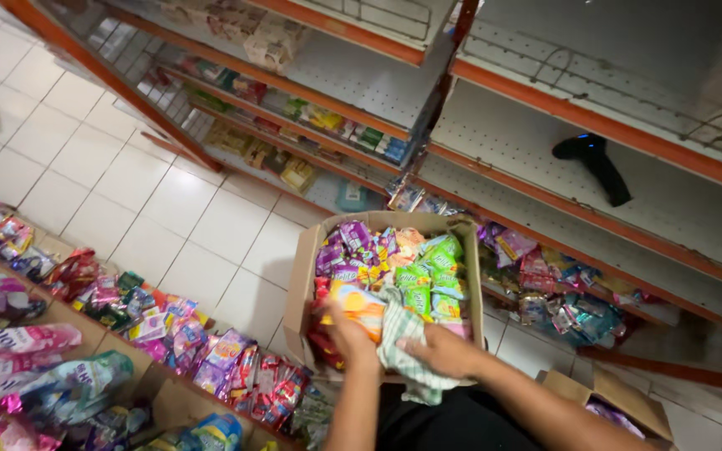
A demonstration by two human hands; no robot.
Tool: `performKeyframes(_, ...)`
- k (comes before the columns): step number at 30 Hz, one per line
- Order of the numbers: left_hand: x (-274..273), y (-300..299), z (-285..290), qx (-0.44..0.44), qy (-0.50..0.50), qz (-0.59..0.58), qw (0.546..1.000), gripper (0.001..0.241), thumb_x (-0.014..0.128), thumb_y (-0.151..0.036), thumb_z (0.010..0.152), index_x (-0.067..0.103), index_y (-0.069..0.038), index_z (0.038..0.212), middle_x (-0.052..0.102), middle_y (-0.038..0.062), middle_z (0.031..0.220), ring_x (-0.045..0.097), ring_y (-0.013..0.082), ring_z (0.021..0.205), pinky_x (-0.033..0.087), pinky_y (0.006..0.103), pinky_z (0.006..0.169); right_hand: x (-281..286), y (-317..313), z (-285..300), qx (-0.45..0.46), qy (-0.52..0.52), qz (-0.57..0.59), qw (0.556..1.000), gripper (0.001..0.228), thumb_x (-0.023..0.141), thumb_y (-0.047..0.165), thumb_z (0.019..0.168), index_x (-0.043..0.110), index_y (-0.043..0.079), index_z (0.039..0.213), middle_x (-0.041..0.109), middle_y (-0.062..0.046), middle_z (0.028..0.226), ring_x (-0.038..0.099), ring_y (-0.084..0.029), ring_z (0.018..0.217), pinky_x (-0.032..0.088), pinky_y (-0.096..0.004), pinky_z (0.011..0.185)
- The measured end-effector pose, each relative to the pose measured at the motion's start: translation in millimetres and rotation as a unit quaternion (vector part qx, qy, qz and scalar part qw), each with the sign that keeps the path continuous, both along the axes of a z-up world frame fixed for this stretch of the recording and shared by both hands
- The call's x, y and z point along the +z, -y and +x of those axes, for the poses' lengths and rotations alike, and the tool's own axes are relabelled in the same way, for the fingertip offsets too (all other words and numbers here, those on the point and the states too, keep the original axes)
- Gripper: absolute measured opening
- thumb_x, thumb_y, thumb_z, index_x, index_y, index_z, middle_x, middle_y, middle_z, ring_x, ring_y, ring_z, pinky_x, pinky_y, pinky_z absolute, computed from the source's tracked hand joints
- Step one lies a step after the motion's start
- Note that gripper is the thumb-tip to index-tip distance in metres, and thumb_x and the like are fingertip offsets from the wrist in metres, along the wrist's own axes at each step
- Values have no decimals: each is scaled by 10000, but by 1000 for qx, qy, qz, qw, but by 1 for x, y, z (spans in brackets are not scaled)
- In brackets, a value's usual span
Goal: The person takes items including snack bags and lotions from a cardboard box, scans each item with a handheld barcode scanner, and places them onto the shelves of a convenience store.
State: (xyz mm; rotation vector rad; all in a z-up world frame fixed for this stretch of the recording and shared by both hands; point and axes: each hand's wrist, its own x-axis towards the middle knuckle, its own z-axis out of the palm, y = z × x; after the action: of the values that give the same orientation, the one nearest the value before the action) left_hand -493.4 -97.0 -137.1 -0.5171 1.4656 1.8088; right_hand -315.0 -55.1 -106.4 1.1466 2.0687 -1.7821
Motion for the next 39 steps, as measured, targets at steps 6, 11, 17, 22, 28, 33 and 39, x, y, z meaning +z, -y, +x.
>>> performKeyframes(6, 4, 11, -57, -69, 97, 160, 980, 585, 381, -549, 1008, 583, -30, 1188, 708, 175, 998, 730, 362, 909, 595, 485, 822, -31, -30, 25, 16, -30, 168, 985, 589, 726, 438, 907, 592, 40, 1320, 679, -210, 1218, 678, -304, 1052, 536, -418, 911)
performKeyframes(11, 7, 7, -32, -142, 45, 184, 972, 312, 626, -195, 925, 601, -50, 1200, 713, 128, 1001, 742, 309, 917, 594, 457, 798, -8, -159, 93, -286, -30, 258, 923, 293, 671, 255, 905, 701, 94, 1148, 765, -74, 998, 717, -214, 853, 586, -382, 804)
performKeyframes(17, -9, 6, 21, -154, -27, 136, 978, 297, 691, -190, 951, 677, 10, 1170, 728, 63, 1040, 706, 168, 889, 585, 359, 780, 30, -238, 184, -406, 33, 455, 791, 224, 682, 237, 1002, 750, 56, 1115, 714, -170, 1104, 673, -300, 1020, 522, -413, 866)
performKeyframes(22, -27, 8, 32, -130, 17, 88, 987, 488, 561, -462, 981, 694, -26, 1155, 724, 60, 987, 704, 158, 822, 586, 326, 720, -2, -252, 214, -460, 72, 405, 787, 276, 711, 245, 984, 725, -6, 1097, 722, -201, 1050, 694, -292, 984, 522, -428, 886)
performKeyframes(28, -23, 28, 35, -150, 99, 417, 891, 525, 568, -618, 1036, 591, -131, 1228, 576, 49, 945, 517, 137, 600, 421, 283, 498, -49, -320, 258, -362, 102, 637, 673, 405, 760, 224, 932, 710, -68, 1208, 650, -301, 1270, 604, -431, 1231, 491, -504, 1035)
performKeyframes(33, 18, 29, 41, -158, 144, 487, 847, 745, 624, -620, 933, 503, -84, 1437, 566, 53, 1135, 545, 151, 776, 445, 280, 590, -65, -355, 257, -315, 174, 622, 696, 603, 822, 369, 851, 681, -75, 1234, 664, -325, 1229, 632, -464, 1112, 505, -502, 946)
performKeyframes(39, 49, 22, 39, -160, 143, 420, 882, 858, 589, -638, 914, 458, 6, 1465, 578, 185, 1344, 641, 322, 1106, 596, 476, 869, -71, -365, 240, -300, 222, 509, 776, 414, 723, 356, 961, 722, 4, 1178, 715, -269, 1136, 685, -437, 1012, 530, -525, 891)
